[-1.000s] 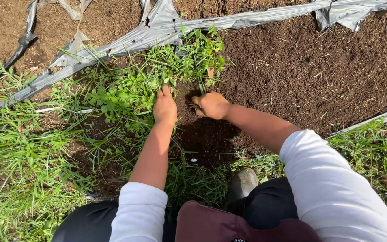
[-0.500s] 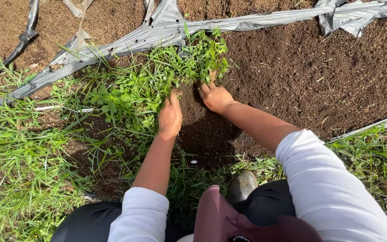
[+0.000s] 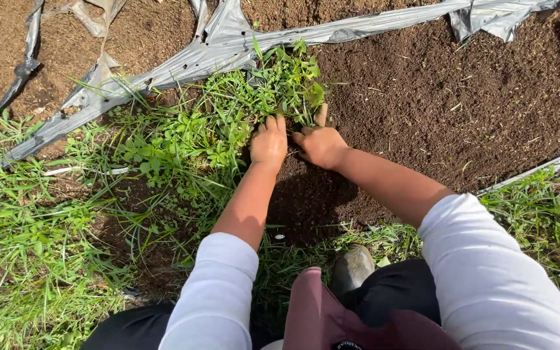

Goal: Pulling weeds from a garden bed by hand

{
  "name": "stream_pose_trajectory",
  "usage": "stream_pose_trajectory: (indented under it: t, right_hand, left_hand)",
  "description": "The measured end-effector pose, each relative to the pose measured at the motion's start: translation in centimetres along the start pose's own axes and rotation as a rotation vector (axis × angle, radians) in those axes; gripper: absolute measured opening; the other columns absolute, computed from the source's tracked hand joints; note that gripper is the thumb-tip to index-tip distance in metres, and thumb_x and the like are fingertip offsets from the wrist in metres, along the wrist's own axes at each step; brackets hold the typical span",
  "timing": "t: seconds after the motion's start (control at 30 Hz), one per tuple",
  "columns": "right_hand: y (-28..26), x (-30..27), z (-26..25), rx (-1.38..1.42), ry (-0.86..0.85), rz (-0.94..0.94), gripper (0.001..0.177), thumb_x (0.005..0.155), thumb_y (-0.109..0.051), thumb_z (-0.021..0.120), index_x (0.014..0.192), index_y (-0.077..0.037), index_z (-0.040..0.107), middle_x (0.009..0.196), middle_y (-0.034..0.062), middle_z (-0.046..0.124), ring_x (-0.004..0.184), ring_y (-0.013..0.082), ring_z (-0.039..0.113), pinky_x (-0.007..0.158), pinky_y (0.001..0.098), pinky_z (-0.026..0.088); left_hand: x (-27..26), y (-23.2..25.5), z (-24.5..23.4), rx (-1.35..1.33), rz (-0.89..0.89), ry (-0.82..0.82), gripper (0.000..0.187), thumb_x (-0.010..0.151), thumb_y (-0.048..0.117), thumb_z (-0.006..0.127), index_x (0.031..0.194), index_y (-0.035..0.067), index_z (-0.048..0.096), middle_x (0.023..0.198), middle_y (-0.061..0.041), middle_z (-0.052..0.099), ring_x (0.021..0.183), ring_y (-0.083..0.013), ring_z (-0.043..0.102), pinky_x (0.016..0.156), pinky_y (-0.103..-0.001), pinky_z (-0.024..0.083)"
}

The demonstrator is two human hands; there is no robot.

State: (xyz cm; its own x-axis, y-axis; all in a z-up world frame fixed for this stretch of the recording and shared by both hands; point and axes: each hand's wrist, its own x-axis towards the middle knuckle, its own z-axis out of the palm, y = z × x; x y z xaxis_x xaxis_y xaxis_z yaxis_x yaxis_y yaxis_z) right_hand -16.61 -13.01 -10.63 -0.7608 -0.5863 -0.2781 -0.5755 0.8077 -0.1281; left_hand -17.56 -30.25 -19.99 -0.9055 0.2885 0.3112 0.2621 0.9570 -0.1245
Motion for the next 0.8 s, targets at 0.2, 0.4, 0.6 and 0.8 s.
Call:
stream_pose_trajectory:
  t: [0.2,0.4,0.6,0.8]
  right_hand:
    - [0.8,-5.5,-1.9,0.207,-0.083,0.112,0.035,0.093,-0.035,0.07,0.122,-0.016,0.068,0.108,0.0122,0.075,0.095,0.0371,0.075,0.079,0.053,0.063]
    - [4.1,-0.5,2.6,0.176,0.258,0.063,0.038,0.088,-0.036,0.071,0.121,-0.019,0.063,0.127,0.0085,0.057,0.088,0.0413,0.072,0.07,0.0535,0.065]
    - [0.3,6.5,5.8,-0.299,0.366,-0.011,0.045,0.094,-0.024,0.055,0.138,-0.013,0.055,0.143,0.0131,0.051,0.112,0.035,0.062,0.059,0.0456,0.062]
    - [2.4,9.9,9.2,-0.235,0.198,0.143,0.028,0.096,-0.035,0.053,0.106,-0.012,0.065,0.105,0.0188,0.063,0.087,0.0408,0.066,0.051,0.0528,0.056]
  left_hand:
    - [0.0,2.5,6.9,0.049,-0.124,-0.226,0.022,0.097,0.029,0.06,0.091,0.008,0.066,0.058,-0.007,0.057,0.047,-0.0192,0.057,0.035,-0.036,0.048]
    - [-1.8,1.6,3.2,-0.153,-0.056,-0.299,0.026,0.1,0.017,0.055,0.083,0.005,0.07,0.06,-0.016,0.064,0.05,-0.0276,0.066,0.038,-0.043,0.055]
    - [-1.9,0.3,-7.7,-0.38,-0.121,-0.645,0.028,0.102,0.002,0.049,0.13,0.002,0.046,0.147,-0.027,0.036,0.097,-0.0371,0.071,0.064,-0.043,0.068]
    - [0.2,0.2,-6.7,-0.062,0.073,-0.463,0.056,0.1,0.007,0.052,0.152,0.001,0.033,0.154,-0.015,0.036,0.116,-0.038,0.066,0.065,-0.04,0.069]
